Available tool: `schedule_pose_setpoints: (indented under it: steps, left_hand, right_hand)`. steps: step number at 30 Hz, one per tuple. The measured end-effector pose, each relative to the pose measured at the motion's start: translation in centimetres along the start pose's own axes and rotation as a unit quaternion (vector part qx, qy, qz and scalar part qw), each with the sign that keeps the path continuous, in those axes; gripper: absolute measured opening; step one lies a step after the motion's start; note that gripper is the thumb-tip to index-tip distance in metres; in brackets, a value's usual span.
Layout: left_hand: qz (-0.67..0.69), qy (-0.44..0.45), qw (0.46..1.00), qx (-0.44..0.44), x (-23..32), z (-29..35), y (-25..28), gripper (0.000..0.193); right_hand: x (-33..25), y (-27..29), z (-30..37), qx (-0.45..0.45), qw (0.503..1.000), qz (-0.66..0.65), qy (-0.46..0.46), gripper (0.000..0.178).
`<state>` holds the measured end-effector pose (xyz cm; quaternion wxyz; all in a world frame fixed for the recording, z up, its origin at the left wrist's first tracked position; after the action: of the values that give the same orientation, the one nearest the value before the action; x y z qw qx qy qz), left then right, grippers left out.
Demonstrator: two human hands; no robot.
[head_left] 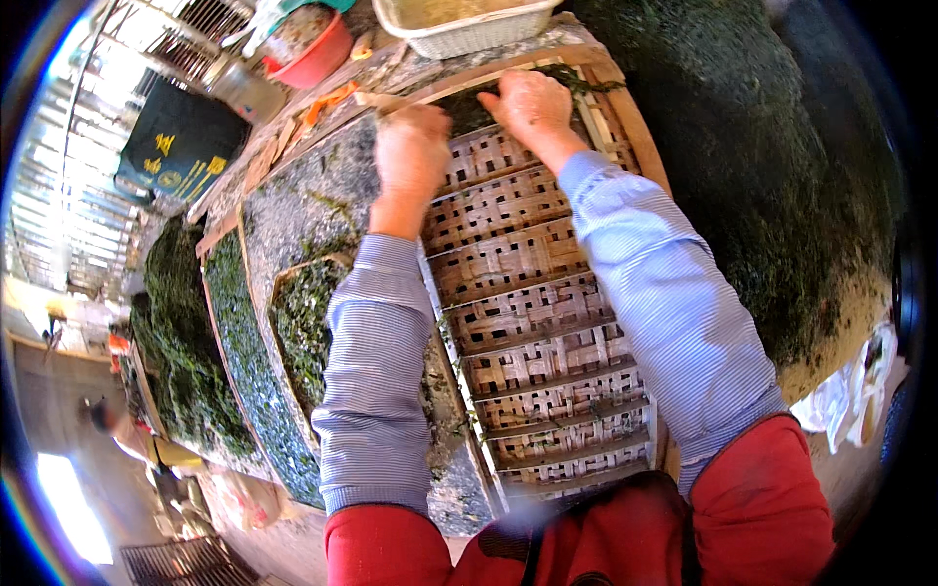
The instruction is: The person spreads green leaves over a wooden lattice rack and a flat stone surface by hand, then uses a wooden handle to press and move the leaves across the stone.
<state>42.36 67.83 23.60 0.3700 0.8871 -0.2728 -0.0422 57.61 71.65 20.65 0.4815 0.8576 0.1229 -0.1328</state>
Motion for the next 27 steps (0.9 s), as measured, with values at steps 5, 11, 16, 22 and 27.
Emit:
schedule_pose_setpoints:
  steps: [5, 11, 16, 22, 27]
  left_hand:
    - [-0.069, -0.010, 0.997, -0.027, 0.1, 3.4, -1.5, 0.045]
    - [-0.114, 0.003, 0.993, 0.014, -0.1, 3.9, -1.0, 0.039]
    - [-0.131, 0.059, 0.990, 0.009, -1.8, 5.3, -0.8, 0.039]
    - [-0.094, 0.037, 0.995, 0.011, -0.3, 4.1, -2.0, 0.039]
    - [-0.081, 0.009, 0.996, 0.040, -0.3, 4.5, 0.3, 0.048]
  right_hand:
    - [-0.1, -1.1, -0.2, 0.035, 0.999, 0.011, 0.030, 0.040]
    - [-3.8, -0.1, -0.2, -0.022, 0.980, 0.074, 0.185, 0.030]
    - [-23.9, 5.5, 11.4, -0.059, 0.832, -0.178, 0.522, 0.016]
    - [-31.7, -2.4, 18.4, -0.246, 0.786, -0.048, 0.565, 0.025]
    - [-32.1, -4.0, 18.9, -0.228, 0.799, -0.226, 0.508, 0.011]
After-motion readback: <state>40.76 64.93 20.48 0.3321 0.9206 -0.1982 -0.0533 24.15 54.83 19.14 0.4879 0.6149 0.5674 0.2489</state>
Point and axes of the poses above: each hand's wrist, its own z-axis away from the middle knuckle, its own y-axis out of the back of the hand, x = y × z, the point moved 8 cm from there along -z, towards the middle knuckle, and after that the axes turned 6 degrees about x, right-handed, at the moved point
